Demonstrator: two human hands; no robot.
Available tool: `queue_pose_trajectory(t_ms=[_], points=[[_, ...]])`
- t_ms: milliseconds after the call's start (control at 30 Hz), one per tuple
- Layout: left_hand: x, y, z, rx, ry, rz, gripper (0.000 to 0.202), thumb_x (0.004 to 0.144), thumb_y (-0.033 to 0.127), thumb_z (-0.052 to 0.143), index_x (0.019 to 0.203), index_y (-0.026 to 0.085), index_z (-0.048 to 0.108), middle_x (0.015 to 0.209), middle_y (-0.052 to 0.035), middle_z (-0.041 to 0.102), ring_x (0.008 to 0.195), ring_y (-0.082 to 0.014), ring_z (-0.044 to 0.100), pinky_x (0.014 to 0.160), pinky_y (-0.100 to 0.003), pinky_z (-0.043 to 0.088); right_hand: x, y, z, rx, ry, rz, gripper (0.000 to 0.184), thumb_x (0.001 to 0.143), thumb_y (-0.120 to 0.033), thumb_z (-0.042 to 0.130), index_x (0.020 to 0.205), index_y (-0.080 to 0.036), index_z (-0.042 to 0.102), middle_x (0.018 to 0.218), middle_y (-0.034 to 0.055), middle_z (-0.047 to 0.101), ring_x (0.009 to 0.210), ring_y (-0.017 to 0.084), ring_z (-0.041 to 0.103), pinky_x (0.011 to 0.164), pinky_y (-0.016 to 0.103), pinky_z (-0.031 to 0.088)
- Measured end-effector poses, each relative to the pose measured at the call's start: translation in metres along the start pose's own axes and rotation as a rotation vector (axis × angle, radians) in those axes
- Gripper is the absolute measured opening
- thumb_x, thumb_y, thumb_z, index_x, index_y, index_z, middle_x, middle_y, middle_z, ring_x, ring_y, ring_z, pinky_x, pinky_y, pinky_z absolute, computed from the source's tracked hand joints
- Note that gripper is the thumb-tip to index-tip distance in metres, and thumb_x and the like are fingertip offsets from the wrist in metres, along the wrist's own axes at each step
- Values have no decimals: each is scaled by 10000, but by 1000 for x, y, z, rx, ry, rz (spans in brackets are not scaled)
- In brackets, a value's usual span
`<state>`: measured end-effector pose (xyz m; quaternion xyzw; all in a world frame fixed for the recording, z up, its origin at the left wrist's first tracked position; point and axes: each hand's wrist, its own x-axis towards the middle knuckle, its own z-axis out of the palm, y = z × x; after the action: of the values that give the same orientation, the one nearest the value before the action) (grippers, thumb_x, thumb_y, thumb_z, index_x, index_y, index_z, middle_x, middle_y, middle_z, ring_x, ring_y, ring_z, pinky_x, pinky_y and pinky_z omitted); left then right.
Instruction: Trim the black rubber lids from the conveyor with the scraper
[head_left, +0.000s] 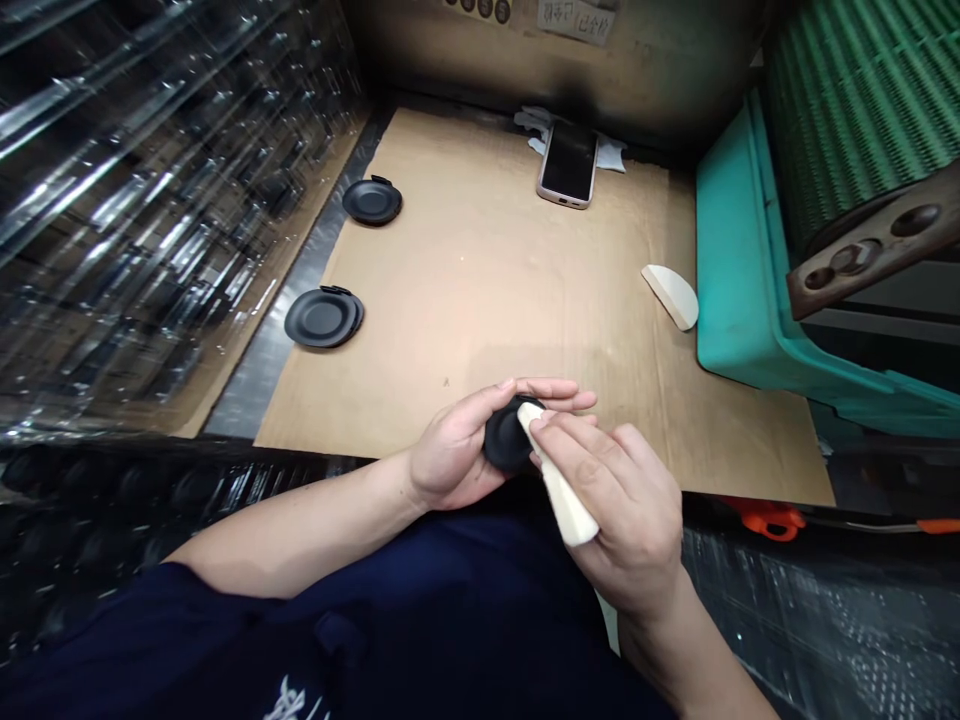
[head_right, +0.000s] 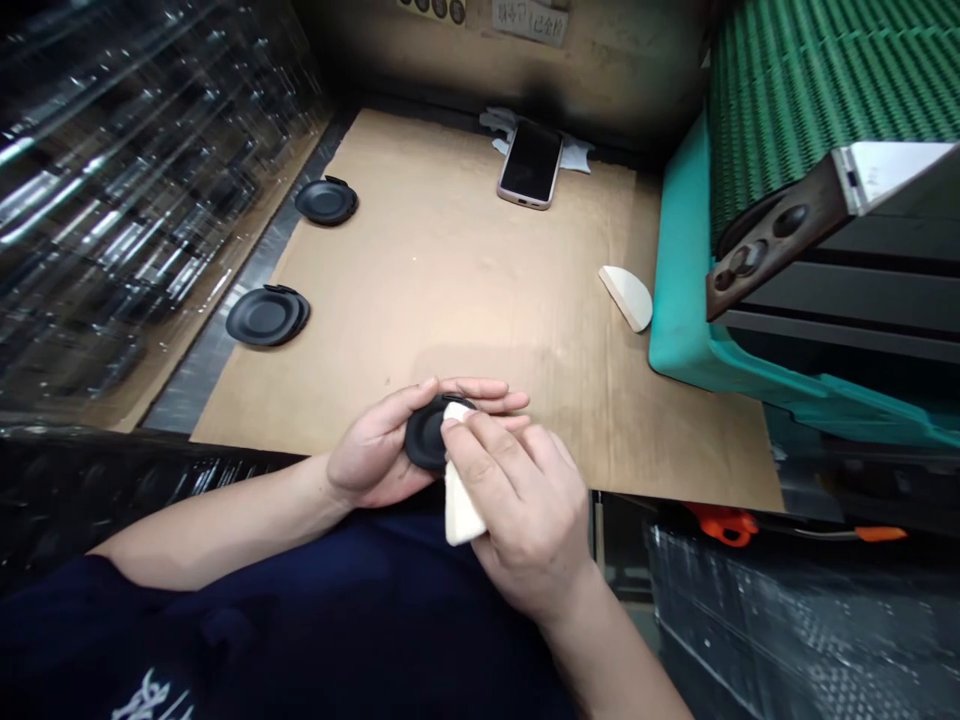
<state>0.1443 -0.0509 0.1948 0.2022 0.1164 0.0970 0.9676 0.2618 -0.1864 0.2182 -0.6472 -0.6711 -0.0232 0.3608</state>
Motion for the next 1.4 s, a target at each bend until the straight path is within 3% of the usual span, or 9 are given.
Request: queue_pose_trajectory(t_ms=[133,333,533,700,900,1033,1133,1267,1400], points=[[1,0,1,25,-2,-73,505,1043,393,348,1249,62,670,1337,-223,663,1329,-322,581,1202,-482,325,4,-1,-2,107,-6,-19,448,902,-18,571,1337,-106,627,1312,147,690,1101,287,670,869,447,539],[2,-2,2,38,51,-38,465,1035,384,385,1236,88,682,1352,-201,661,1326,-314,575,1183,-483,346,-1,-3,-10,-107,-85,63,477,888,-8,588,1353,-110,607,1301,146,697,1026,293,686,746,419,494],[3,0,0,44,27,-105,479,1031,410,399,1217,74,685,1268,-208,702,1222,-296,646,1132,-450,402,1,-6,-11,26,-83,20,470,893,-1,585,1347,-123,612,1299,134,696,1060,275,664,834,425,519],[2,-1,1,68,76,-71,485,1016,436,426,1249,89,672,1326,-207,673,1269,-314,611,1128,-461,401,4,-8,-15,-113,-98,69,435,891,-2,588,1312,-99,634,1280,149,703,951,264,662,746,407,499],[3,0,0,57,49,-120,459,1014,410,442,1197,75,697,1197,-195,726,1158,-262,665,1064,-389,450,6,-8,-12,37,-99,33,437,901,-5,577,1324,-103,626,1275,139,703,1075,280,655,845,419,521],[3,-1,2,69,86,-80,477,1011,446,441,1229,99,686,1222,-185,715,1162,-283,652,1047,-419,454,4,-8,-14,-67,-119,93,453,901,-21,576,1338,-131,625,1300,127,692,1048,275,663,814,415,519],[2,-1,2,88,91,-91,468,999,450,465,1220,108,696,1206,-175,718,1153,-296,649,1029,-425,457,5,-9,-14,-96,-100,101,444,900,-22,569,1327,-126,631,1283,130,699,1032,273,674,799,413,526],[3,0,0,75,81,-104,475,1004,441,455,1181,85,715,1141,-172,735,1062,-261,679,971,-365,477,7,-9,-8,93,-73,56,449,908,-17,561,1334,-144,626,1266,115,703,1092,260,676,873,425,550],[3,2,-1,-2,26,-77,556,1037,484,348,1238,82,675,1241,-207,706,1118,-291,680,997,-410,474,0,-8,-6,188,87,50,479,877,-28,659,1333,-173,641,1246,107,707,1096,258,686,870,426,574]])
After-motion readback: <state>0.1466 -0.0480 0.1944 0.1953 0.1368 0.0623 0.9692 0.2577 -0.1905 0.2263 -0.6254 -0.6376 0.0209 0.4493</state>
